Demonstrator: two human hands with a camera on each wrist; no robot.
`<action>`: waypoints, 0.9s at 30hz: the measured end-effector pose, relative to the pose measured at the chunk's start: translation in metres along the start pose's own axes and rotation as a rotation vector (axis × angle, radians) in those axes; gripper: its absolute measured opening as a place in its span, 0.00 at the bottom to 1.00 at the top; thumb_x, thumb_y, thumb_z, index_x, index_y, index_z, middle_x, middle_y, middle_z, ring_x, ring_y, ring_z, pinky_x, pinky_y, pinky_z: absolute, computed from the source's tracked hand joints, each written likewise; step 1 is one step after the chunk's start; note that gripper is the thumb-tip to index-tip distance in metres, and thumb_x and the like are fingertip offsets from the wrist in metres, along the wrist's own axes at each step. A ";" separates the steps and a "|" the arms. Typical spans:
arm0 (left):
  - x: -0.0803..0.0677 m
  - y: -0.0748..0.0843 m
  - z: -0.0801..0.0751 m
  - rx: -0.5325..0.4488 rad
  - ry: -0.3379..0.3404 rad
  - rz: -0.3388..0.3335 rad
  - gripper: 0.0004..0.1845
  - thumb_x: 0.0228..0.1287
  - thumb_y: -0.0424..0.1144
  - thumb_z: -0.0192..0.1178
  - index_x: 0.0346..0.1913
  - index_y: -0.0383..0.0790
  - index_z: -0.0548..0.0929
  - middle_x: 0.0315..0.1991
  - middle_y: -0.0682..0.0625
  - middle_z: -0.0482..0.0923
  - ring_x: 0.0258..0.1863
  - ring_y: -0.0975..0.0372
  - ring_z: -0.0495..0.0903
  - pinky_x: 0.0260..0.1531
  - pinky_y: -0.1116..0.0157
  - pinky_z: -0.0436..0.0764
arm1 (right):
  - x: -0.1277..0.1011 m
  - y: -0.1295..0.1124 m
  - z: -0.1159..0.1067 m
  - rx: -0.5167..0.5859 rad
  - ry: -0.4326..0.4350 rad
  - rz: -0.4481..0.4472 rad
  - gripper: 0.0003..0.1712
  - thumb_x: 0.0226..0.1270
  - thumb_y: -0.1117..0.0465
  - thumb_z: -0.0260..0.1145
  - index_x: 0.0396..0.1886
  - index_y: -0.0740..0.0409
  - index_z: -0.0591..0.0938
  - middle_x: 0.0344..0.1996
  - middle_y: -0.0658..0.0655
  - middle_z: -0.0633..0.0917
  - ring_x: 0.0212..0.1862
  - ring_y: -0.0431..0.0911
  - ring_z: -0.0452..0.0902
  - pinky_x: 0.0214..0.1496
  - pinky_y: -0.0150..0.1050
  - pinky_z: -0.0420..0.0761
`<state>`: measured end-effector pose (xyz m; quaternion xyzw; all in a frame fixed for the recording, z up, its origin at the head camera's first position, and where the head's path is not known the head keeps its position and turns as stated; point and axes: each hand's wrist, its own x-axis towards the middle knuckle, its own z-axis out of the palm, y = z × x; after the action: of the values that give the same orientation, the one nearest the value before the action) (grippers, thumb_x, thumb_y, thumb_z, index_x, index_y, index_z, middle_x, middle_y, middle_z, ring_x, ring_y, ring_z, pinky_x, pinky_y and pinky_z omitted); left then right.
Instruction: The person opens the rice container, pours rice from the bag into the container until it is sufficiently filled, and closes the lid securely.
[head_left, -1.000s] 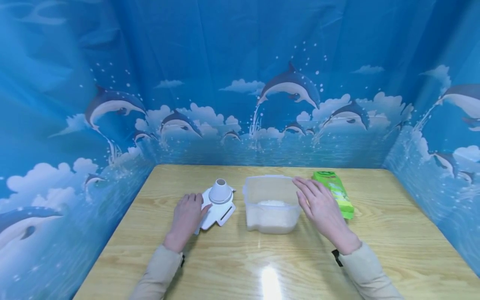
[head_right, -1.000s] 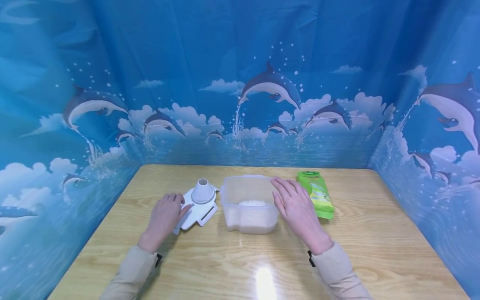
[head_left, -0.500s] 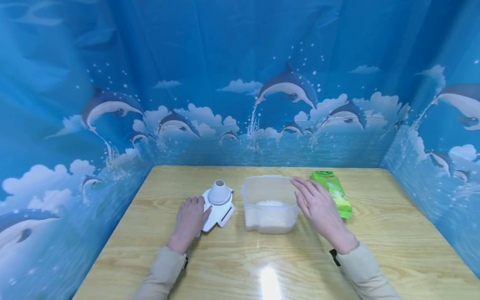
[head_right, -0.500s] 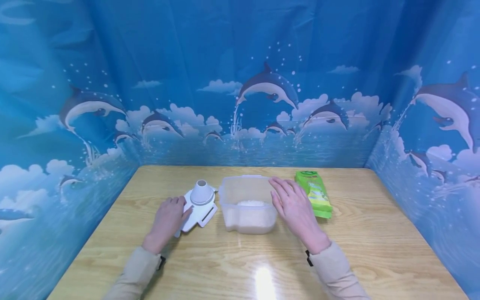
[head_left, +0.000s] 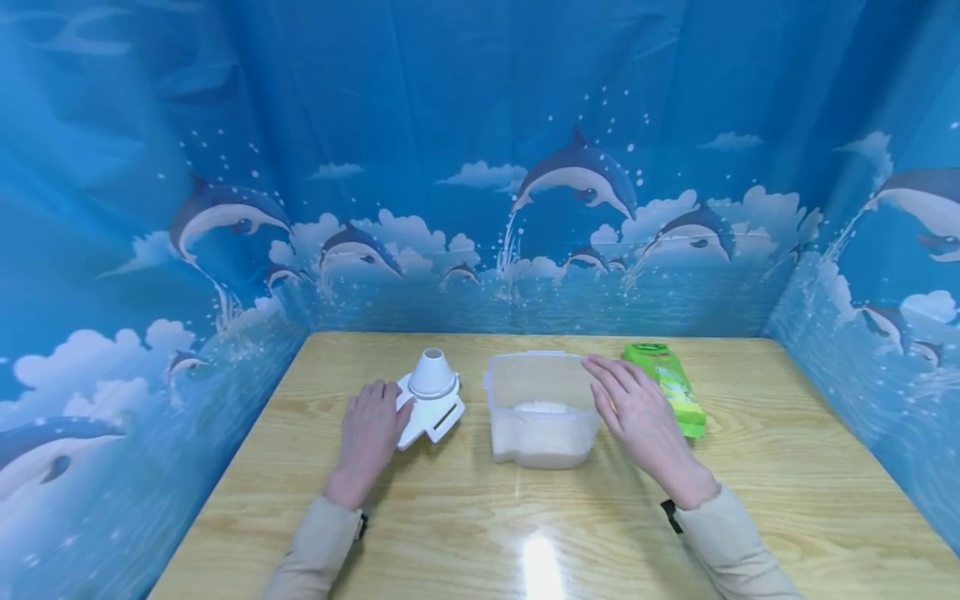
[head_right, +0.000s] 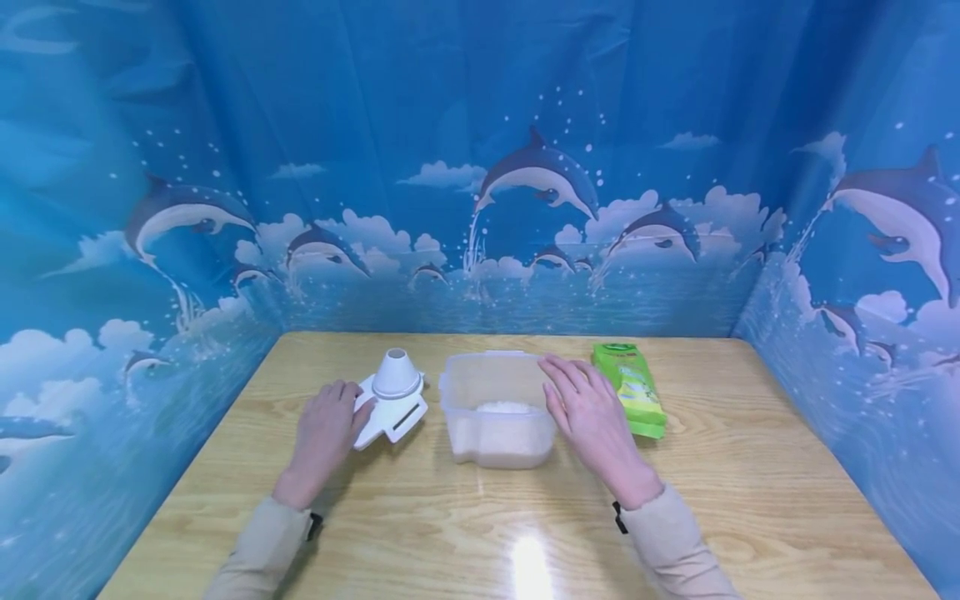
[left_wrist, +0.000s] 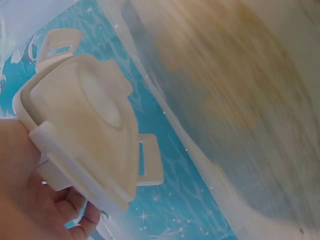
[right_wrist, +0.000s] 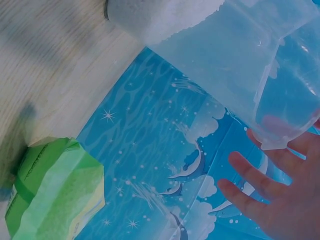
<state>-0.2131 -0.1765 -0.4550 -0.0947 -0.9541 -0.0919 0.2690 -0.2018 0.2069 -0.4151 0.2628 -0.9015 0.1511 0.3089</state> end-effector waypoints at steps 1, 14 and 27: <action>0.000 0.000 -0.001 -0.003 0.005 -0.003 0.15 0.68 0.44 0.66 0.41 0.32 0.80 0.33 0.41 0.77 0.36 0.47 0.78 0.35 0.53 0.76 | 0.000 0.000 0.000 0.001 -0.001 0.002 0.23 0.78 0.58 0.55 0.67 0.61 0.77 0.63 0.61 0.80 0.62 0.61 0.75 0.67 0.58 0.71; 0.006 -0.007 -0.012 -0.042 0.274 0.123 0.16 0.61 0.42 0.73 0.39 0.31 0.82 0.31 0.40 0.78 0.29 0.47 0.78 0.25 0.54 0.73 | -0.001 0.000 0.001 0.005 0.000 0.011 0.23 0.77 0.59 0.56 0.68 0.59 0.77 0.64 0.60 0.80 0.62 0.60 0.75 0.67 0.58 0.71; 0.015 -0.004 -0.043 -0.034 0.392 0.156 0.17 0.61 0.44 0.72 0.41 0.32 0.83 0.34 0.38 0.80 0.33 0.46 0.79 0.26 0.54 0.72 | -0.002 0.000 0.001 0.010 0.006 0.008 0.23 0.77 0.59 0.56 0.68 0.58 0.77 0.64 0.60 0.80 0.62 0.60 0.74 0.66 0.59 0.72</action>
<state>-0.2054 -0.1878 -0.4112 -0.1531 -0.8716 -0.1034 0.4541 -0.2010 0.2076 -0.4168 0.2603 -0.9008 0.1577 0.3097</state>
